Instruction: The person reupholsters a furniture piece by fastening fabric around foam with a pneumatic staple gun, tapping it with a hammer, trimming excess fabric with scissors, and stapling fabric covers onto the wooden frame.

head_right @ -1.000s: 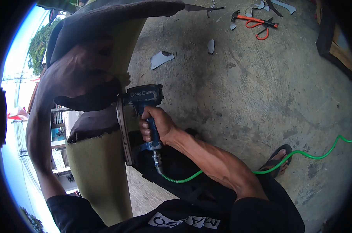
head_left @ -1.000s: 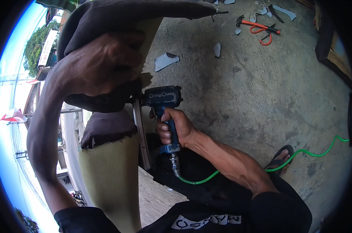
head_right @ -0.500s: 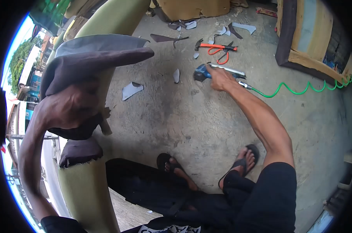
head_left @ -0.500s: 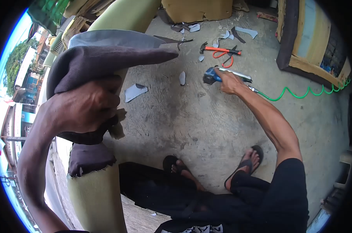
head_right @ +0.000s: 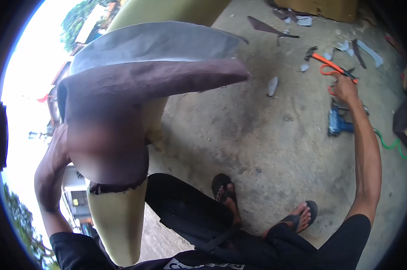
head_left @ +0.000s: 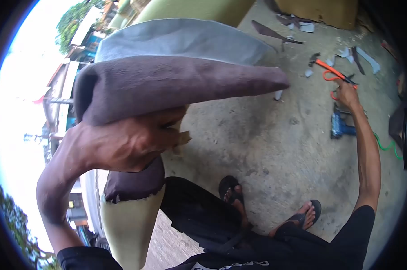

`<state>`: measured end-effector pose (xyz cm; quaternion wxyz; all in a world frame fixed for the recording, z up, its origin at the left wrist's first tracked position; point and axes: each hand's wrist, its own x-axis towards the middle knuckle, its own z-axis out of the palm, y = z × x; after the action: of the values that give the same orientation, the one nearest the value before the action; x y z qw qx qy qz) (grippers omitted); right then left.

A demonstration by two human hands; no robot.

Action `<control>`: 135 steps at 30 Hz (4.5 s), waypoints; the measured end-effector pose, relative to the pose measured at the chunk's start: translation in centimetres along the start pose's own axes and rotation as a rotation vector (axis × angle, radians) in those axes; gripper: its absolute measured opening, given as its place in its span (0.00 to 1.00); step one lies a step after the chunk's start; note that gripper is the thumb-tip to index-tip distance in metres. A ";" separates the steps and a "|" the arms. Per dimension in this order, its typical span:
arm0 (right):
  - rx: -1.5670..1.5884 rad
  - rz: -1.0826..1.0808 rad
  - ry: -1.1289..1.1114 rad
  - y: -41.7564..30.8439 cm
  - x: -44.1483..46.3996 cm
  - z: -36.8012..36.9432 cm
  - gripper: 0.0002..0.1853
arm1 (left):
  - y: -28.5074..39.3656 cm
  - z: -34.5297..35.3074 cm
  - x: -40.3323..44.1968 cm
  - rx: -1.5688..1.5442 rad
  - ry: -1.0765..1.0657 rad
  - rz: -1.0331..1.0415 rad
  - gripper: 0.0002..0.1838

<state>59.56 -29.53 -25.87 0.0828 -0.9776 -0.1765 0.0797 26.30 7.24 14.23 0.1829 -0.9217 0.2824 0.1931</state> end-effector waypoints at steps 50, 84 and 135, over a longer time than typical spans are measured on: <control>-0.016 -1.250 0.284 -28.2 -24.6 -19.9 0.03 | -0.7 1.4 0.3 -0.148 0.065 -0.008 0.09; 0.080 -1.439 0.428 -34.2 -23.0 -24.2 0.06 | -3.8 1.7 -2.0 -0.053 0.417 0.181 0.10; 0.059 0.431 0.024 -2.2 -8.0 4.6 0.19 | 4.9 2.4 3.5 0.077 -0.294 0.254 0.08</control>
<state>50.62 -29.77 -28.91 0.0948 -0.9907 0.0397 0.0892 25.46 2.99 9.44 0.2315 -0.8329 0.3736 0.3363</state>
